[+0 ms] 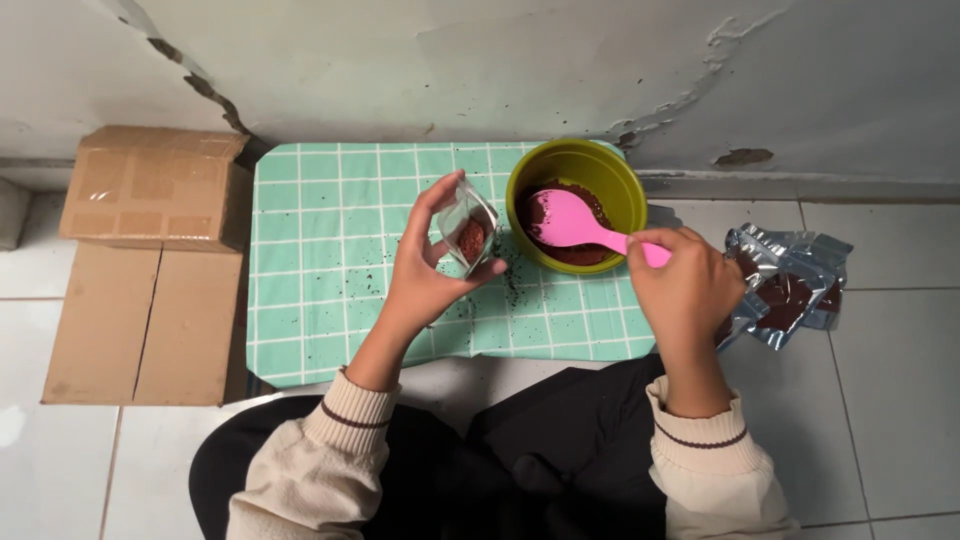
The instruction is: The person scoops dark brown powder from a green bowl into silver-lined pouches using a large pink spoon. After filling a pouch, they seal it by hand and place it on the floor with other pouches.
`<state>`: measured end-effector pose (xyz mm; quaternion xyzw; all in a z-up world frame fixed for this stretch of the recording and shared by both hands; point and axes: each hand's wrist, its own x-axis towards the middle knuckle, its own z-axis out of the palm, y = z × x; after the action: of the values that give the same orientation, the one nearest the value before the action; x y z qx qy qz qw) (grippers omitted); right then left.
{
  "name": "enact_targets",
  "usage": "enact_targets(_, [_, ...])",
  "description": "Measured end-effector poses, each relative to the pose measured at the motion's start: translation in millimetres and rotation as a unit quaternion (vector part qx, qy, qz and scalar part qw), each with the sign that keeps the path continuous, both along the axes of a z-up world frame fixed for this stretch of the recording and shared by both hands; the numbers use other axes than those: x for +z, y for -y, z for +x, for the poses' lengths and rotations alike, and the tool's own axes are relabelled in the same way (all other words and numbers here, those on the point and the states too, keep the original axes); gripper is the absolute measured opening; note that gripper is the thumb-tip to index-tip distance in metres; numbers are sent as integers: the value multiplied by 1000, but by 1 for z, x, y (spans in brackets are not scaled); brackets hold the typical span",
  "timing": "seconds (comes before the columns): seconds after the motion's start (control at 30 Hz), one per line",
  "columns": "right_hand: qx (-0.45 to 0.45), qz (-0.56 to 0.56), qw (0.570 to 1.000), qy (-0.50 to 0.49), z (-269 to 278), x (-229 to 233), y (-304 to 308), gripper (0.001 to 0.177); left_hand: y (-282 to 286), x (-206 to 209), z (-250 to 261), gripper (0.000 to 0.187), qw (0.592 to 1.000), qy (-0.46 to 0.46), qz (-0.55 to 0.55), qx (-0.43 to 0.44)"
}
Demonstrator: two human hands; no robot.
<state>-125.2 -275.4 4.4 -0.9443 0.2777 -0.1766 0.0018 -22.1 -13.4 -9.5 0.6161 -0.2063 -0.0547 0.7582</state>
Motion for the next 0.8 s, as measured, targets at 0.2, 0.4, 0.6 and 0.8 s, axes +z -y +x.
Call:
enact_targets(0.2, [1,74,997,5,3,4,-4,8,2,6,-4,100,998,29,50,13])
enact_targets(0.4, [-50,165,985,-14,0,11,0,7,1,-6,3,96,977,143,141,64])
enact_targets(0.6, [-30,334,938,84,-10,3,15,17,7,-4,0,91,956,174,209,111])
enact_targets(0.8, [-3,400,902,164,-16,-12,35,18,7,-15,0,94,940,176,265,126])
